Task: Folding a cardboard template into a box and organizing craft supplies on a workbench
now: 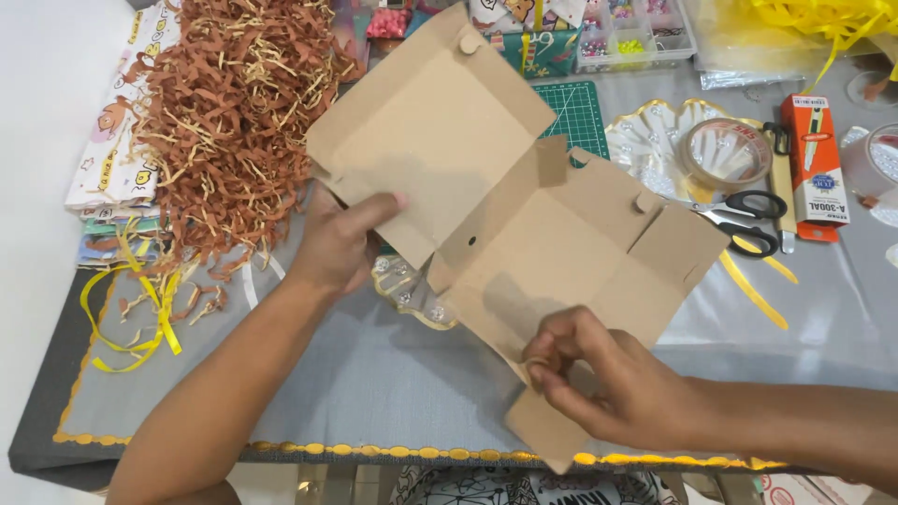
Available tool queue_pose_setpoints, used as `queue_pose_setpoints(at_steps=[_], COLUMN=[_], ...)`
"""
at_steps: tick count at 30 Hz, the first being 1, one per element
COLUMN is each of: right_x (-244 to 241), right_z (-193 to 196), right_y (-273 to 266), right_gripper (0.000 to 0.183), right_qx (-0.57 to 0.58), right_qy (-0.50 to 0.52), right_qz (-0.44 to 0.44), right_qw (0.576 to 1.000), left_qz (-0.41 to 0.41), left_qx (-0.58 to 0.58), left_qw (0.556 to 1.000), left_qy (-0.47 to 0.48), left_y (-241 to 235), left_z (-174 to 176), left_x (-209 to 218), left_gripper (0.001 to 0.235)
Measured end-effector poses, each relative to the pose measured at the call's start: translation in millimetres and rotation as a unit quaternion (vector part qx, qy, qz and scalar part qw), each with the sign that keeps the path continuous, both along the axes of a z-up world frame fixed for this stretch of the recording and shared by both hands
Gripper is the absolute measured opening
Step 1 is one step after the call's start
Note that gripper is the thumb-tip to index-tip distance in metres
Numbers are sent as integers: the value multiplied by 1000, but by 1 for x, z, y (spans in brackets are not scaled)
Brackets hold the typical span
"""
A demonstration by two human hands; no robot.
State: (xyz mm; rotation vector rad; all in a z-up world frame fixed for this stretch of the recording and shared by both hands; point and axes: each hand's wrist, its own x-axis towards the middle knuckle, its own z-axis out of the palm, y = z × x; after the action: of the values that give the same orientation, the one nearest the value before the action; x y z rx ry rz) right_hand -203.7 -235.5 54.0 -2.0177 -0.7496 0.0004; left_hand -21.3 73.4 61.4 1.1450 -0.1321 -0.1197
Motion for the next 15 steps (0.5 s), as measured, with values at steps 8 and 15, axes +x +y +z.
queue_pose_setpoints(at_steps=[8,15], right_x=[68,112], right_z=[-11,-16], right_y=[-5,-55], right_gripper=[22,25], right_qx=[-35,-248], right_qy=[-126,-232], right_qz=[13,-165], right_qw=[991,926], left_qz=[13,24], left_qx=[100,262], left_qw=[975,947], left_qy=[-196,-185], left_y=[7,18], left_z=[-27,-37], left_x=[86,72], left_gripper=[71,82])
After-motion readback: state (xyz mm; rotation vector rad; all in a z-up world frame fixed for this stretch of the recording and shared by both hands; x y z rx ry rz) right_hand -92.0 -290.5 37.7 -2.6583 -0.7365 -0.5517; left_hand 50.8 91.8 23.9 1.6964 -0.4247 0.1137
